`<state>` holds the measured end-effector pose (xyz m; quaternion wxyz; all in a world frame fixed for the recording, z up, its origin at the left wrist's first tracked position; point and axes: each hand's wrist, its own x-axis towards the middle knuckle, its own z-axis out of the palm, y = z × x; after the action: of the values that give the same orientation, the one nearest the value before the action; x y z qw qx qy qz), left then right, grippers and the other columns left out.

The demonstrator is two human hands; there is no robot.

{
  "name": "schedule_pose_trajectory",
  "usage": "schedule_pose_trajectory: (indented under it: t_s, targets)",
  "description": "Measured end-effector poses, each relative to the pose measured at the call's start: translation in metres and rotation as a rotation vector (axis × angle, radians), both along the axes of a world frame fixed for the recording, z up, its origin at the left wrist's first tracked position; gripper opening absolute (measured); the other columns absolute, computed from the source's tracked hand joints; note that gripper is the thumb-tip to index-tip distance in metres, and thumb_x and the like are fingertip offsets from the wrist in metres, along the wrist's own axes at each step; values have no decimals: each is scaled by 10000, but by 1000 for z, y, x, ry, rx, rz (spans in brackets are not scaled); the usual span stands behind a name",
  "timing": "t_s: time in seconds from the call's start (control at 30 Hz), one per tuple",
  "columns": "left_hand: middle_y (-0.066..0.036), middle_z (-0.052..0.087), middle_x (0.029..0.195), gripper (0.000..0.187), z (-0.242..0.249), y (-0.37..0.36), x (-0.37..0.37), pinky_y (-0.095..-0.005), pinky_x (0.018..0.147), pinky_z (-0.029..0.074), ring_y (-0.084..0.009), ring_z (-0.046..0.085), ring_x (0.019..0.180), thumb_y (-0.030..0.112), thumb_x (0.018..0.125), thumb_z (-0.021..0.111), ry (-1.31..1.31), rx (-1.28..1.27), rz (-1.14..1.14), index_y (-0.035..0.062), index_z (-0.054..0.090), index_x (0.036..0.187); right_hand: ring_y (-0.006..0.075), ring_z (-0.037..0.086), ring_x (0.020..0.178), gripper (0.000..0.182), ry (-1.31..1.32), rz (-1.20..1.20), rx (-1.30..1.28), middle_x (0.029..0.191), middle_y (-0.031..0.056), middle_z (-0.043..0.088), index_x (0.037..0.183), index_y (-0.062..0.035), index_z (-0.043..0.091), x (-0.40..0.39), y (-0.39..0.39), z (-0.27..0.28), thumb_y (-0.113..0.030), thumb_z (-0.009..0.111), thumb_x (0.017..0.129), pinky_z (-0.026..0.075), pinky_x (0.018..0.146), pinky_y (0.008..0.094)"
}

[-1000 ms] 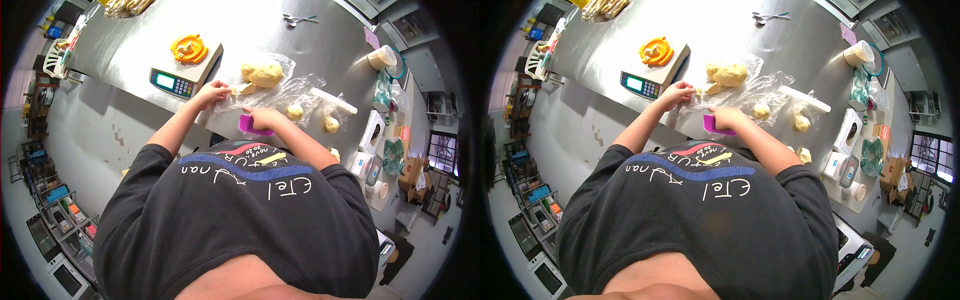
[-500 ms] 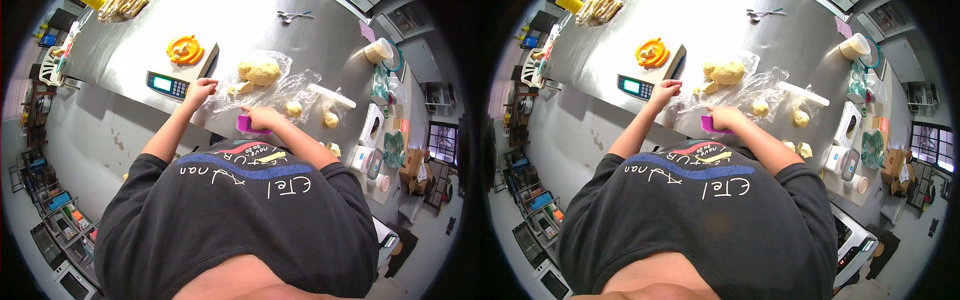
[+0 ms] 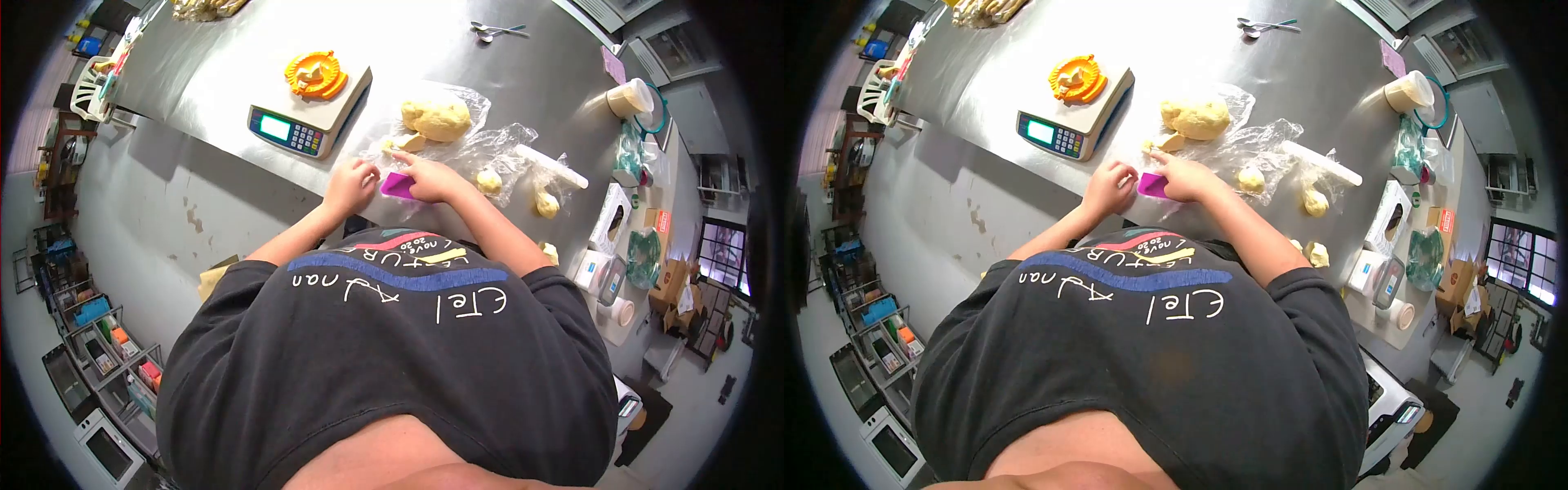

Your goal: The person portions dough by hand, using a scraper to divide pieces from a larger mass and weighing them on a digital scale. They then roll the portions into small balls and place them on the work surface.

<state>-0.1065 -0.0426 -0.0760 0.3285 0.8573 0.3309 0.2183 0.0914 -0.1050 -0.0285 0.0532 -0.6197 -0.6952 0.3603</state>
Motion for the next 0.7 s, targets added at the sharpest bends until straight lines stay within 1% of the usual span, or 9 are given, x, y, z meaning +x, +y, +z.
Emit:
schedule_pose_trajectory:
  t_s: [0.03,0.1,0.2,0.23,0.3,0.33,0.37,0.47,0.7]
  targets:
    - [-144,592,772,111,-1,1,-4,-411,739,452,-325,576,808,153,723,628,1,-1,2,51,619,765,278,558,1048,386,21,76,-29,1330,74,446,1055,-126,638,0,1,9,-102,517,689,448,882,369]
    - [-134,587,788,127,-3,3,-11,-407,722,458,-316,573,794,154,724,631,95,101,-352,59,616,808,278,565,1040,396,41,150,-58,1309,84,474,1075,-158,636,-1,1,3,-110,517,701,453,872,372]
    - [-131,584,834,165,14,0,-14,-398,737,458,-305,569,815,178,739,625,3,-21,-317,65,616,858,294,602,949,486,175,289,-122,1205,107,556,1120,-188,618,-1,-1,-19,-89,528,653,472,823,376]
    - [-134,554,860,196,9,3,-16,-345,726,465,-261,567,821,171,773,596,7,-168,-191,52,612,929,304,612,914,575,115,273,-181,1122,125,593,1192,-233,561,-2,-5,-13,-87,529,637,479,799,384]
    - [-135,553,883,219,14,14,-6,-336,732,465,-259,565,828,185,775,600,49,-153,-93,42,605,942,327,627,852,794,14,286,-261,960,175,644,1348,-314,390,-2,-7,-18,-77,522,601,487,752,405]
    - [-137,552,906,243,17,20,2,-327,737,465,-258,562,836,198,777,604,90,-136,10,32,598,955,327,627,852,794,15,286,-262,960,175,644,1348,-314,390,-3,-7,-17,-77,522,601,487,752,405]
    - [-147,577,953,307,8,26,11,-396,845,435,-305,554,944,242,756,636,86,-53,33,49,607,993,330,628,846,789,18,282,-295,957,181,643,1346,-315,393,-3,-7,-15,-76,517,604,486,748,405]
    - [-152,576,978,386,8,29,44,-395,876,430,-326,549,963,262,738,670,169,159,65,39,595,1043,332,629,837,785,11,270,-335,952,189,642,1344,-315,395,-5,-5,-13,-73,510,607,485,742,407]
    - [-165,587,1020,288,3,59,55,-385,846,462,-318,582,931,227,729,665,340,-19,-81,72,653,970,333,627,837,789,67,234,-273,988,183,637,1355,-282,385,-4,-12,-24,-62,507,607,482,740,414]
